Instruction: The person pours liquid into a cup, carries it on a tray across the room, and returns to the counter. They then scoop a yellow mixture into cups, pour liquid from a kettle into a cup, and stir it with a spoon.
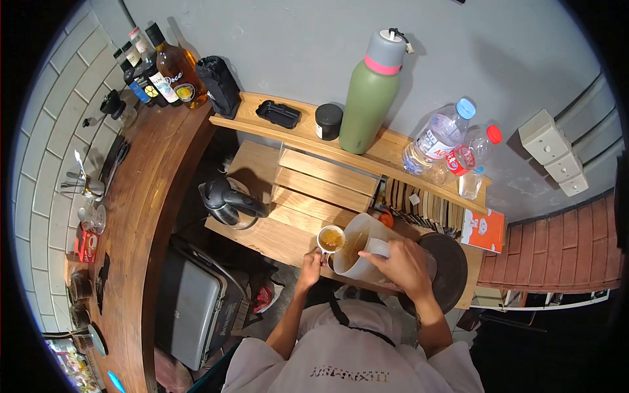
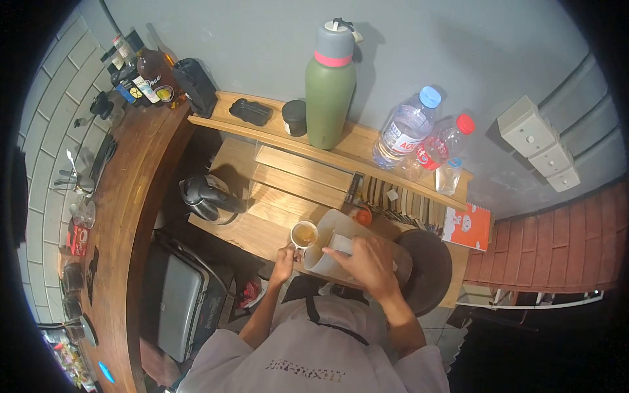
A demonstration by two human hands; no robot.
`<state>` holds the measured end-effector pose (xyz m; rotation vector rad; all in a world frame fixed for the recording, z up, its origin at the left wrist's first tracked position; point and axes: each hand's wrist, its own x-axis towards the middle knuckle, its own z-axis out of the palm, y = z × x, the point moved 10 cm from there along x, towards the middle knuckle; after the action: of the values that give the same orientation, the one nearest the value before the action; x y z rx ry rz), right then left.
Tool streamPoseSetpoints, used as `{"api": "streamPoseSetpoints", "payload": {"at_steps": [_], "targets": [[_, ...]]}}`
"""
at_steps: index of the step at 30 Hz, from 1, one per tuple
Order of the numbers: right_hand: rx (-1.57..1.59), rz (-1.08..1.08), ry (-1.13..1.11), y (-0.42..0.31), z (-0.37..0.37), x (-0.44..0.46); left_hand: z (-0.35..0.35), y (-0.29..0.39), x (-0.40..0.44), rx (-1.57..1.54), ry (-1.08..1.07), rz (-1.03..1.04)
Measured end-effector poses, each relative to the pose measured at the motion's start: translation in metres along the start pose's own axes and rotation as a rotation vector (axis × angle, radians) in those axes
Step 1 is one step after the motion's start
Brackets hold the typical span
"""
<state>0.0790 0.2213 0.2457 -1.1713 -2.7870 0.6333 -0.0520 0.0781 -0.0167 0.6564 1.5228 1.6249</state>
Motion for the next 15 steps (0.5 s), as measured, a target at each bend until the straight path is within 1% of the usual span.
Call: {"api": "streamPoseSetpoints", "payload": {"at_steps": [6, 8, 15], "targets": [[0.046, 0.019, 0.038, 0.005, -0.007, -0.004, -0.002, 0.003, 0.000, 0.044, 0.030, -0.012], [0.181, 0.025, 0.058, 0.017, -0.003, -0.004, -0.003, 0.006, -0.001, 0.024, 0.031, -0.029], [0.390, -0.032, 0.157, 0.070, 0.007, -0.014, -0.012, 0.019, 0.001, 0.049, 0.032, -0.005]]}}
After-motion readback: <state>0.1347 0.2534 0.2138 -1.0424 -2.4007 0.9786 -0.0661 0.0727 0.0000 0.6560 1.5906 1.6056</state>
